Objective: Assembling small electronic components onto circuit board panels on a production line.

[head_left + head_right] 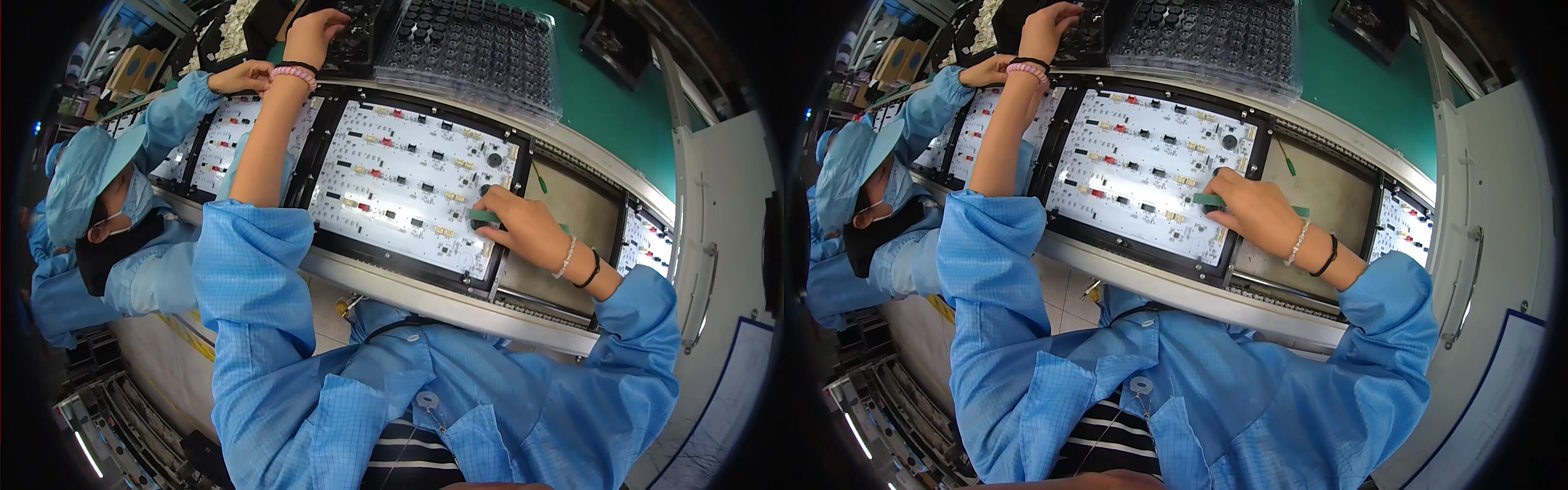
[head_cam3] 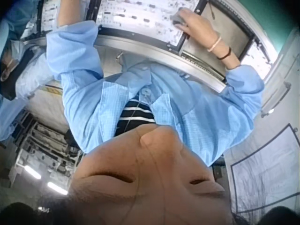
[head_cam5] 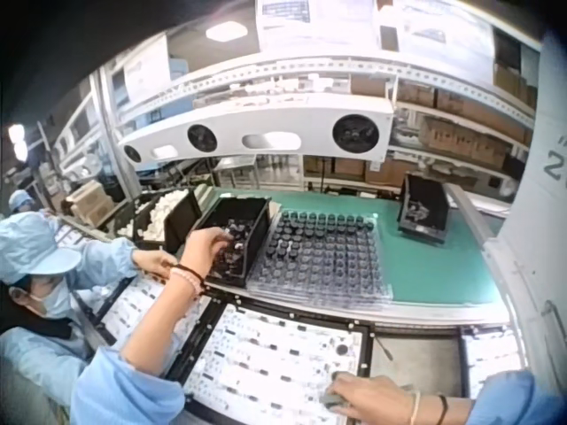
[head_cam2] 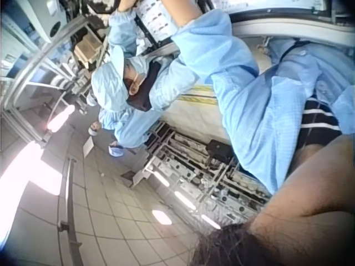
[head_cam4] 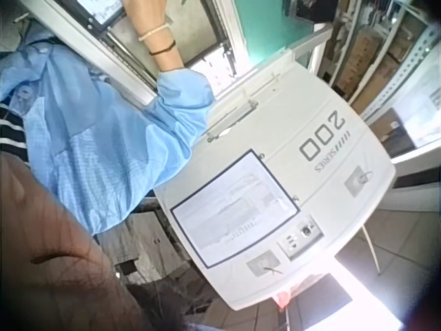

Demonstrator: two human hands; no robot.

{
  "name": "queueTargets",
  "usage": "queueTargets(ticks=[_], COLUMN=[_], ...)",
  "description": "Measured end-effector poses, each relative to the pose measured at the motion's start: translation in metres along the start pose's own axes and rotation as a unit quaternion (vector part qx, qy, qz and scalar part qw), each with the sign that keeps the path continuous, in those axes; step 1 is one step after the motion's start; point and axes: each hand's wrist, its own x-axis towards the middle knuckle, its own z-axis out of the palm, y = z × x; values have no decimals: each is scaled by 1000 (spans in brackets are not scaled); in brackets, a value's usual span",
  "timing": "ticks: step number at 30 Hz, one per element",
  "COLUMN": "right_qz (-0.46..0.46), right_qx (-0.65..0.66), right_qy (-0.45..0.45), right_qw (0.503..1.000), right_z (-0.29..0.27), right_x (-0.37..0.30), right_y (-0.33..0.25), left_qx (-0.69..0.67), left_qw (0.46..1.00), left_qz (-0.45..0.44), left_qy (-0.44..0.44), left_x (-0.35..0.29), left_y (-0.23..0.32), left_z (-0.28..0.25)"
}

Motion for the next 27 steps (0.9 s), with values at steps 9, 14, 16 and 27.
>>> queueTargets(ticks=[9, 14, 16, 27], right_qz=[20, 43, 44, 47], right_qx=[-118, -166, -178, -236], right_qy=[3, 32, 33, 33], right_qw=[993, 985, 982, 970], right_z=[13, 21, 22, 25], right_x=[-10, -14, -13, -9], right_y=[-12, -15, -19, -29], left_qx=[-354, -529, -542, -541], left_qw=[922, 826, 802, 799], left_qz=[-155, -173, -213, -197], left_qy=[-21, -90, -130, -170], left_x=[-42, -106, -125, -158], left_y=[129, 190, 200, 213], left_z=[-59, -62, -59, -32])
